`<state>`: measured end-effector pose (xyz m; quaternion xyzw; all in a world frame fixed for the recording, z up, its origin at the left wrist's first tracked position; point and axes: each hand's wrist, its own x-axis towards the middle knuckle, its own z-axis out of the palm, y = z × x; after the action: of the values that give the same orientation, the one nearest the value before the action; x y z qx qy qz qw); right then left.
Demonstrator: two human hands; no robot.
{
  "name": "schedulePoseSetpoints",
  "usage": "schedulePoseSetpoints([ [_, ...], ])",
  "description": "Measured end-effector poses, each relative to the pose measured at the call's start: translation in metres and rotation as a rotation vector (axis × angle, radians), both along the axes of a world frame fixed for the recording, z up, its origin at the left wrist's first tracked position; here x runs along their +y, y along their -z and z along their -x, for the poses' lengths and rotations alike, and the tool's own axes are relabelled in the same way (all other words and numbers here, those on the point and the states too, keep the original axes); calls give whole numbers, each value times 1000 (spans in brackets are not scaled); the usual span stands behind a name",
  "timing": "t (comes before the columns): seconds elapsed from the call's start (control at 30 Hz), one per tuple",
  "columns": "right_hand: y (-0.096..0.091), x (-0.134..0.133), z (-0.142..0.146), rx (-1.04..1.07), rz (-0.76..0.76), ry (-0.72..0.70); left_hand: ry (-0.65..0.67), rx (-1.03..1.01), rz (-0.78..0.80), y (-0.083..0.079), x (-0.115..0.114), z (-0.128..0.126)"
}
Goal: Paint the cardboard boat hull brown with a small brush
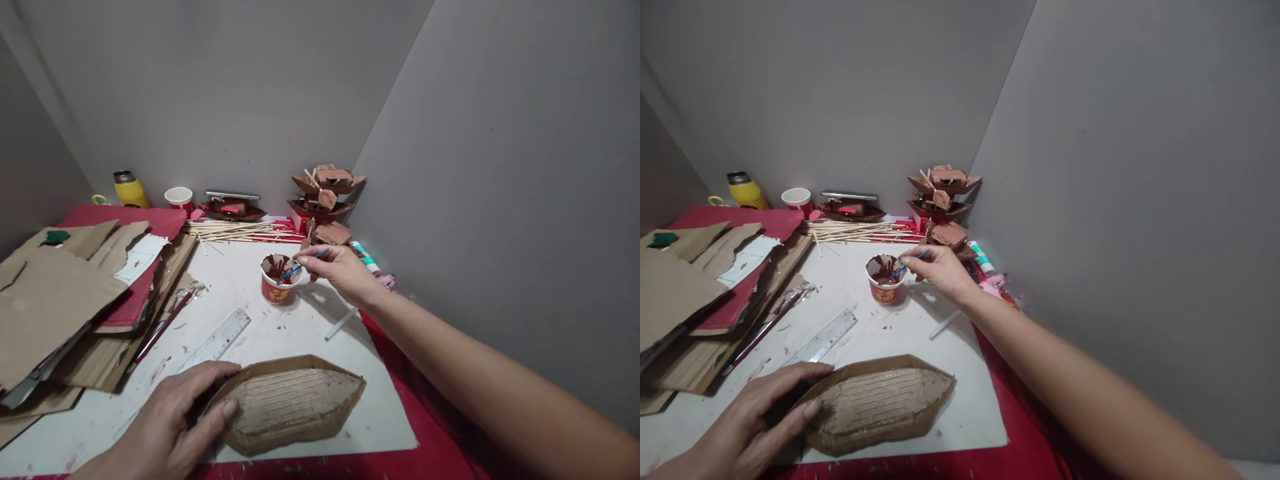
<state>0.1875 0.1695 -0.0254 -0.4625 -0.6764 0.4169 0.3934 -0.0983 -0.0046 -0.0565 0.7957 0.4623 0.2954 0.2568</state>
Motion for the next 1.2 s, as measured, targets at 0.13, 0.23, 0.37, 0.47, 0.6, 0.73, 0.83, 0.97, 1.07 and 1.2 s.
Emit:
schedulePoseSetpoints([
  [0.13,-5,-5,-3,54,-86,73,-24,-33,57,-4,-1,-4],
  [0.23,-13,-11,-4,116,-164,138,-50,-54,65,-5,-2,-3],
  [0.37,-22,-20,-3,170,-220,192,-10,-7,49,-3,0,4],
  [0.47,-28,-27,-2,202,-243,225,-6,8,74,-5,3,8],
  [0.6,-31,-34,-1,237,-244,259,2,-13,216,-12,5,6],
  [0.73,-28,-38,-2,253,-184,259,6,24,311,-17,4,6],
  [0.83,-26,-41,-5,296,-166,290,34,41,343,-19,3,7],
  [0.97,-29,-47,-11,380,-163,355,103,18,372,-18,3,8],
  [1.07,-33,-56,-14,423,-138,386,83,67,363,-15,2,7],
  [1.2,-39,-75,-15,428,-74,376,67,77,334,-9,0,6],
])
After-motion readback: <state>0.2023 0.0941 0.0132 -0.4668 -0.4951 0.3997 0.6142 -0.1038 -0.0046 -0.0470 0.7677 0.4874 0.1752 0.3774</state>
